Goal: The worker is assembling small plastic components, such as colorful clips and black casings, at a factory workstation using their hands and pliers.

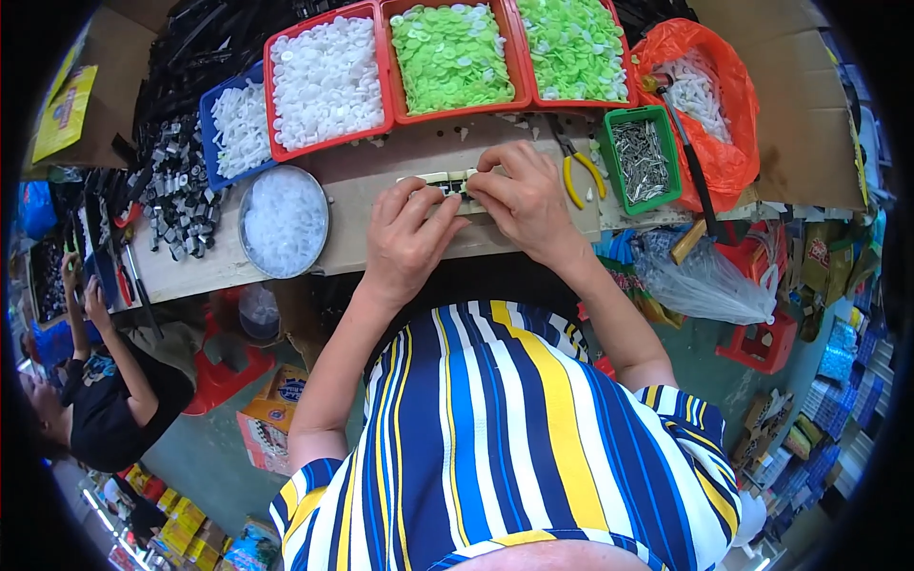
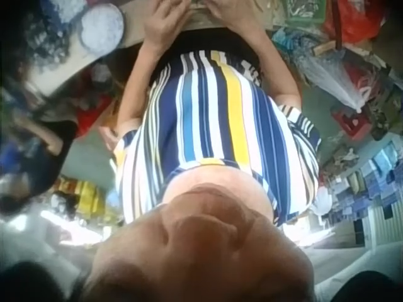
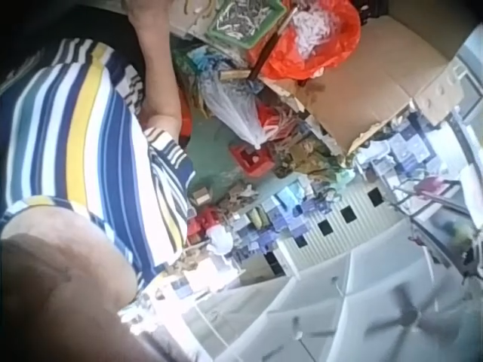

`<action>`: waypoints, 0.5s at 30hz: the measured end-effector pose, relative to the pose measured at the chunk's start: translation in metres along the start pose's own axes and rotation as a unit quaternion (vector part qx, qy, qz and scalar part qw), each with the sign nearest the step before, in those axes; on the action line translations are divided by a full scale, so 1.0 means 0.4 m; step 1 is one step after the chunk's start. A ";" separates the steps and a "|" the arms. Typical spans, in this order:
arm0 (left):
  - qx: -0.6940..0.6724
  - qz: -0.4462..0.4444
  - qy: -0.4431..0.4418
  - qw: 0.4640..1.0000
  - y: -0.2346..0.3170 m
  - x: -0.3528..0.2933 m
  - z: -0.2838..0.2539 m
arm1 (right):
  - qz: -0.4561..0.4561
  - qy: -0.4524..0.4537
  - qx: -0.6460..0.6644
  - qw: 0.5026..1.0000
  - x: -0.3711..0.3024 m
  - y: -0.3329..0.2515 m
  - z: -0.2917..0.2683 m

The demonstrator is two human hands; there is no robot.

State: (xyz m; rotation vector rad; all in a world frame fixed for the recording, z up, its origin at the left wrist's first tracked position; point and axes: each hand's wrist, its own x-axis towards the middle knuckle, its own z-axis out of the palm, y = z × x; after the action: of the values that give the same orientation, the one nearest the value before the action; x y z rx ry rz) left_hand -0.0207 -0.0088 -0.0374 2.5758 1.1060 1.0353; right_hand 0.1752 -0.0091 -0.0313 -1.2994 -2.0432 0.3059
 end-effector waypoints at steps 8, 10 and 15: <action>0.034 0.032 -0.012 0.999 -0.006 -0.023 0.016 | -0.005 -0.048 -0.002 0.999 0.018 -0.005 -0.006; 0.051 0.042 -0.024 0.998 -0.005 -0.029 0.021 | 0.002 -0.058 0.009 0.998 0.021 0.000 -0.004; 0.089 0.064 -0.042 0.993 -0.008 -0.035 0.027 | 0.018 -0.076 0.026 0.997 0.029 0.005 -0.011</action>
State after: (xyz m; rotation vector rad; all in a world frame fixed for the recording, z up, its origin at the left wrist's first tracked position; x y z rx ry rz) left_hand -0.0224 -0.0148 -0.0542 2.8345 1.0701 0.8806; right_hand 0.1764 0.0011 -0.0244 -1.3187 -2.1241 0.4841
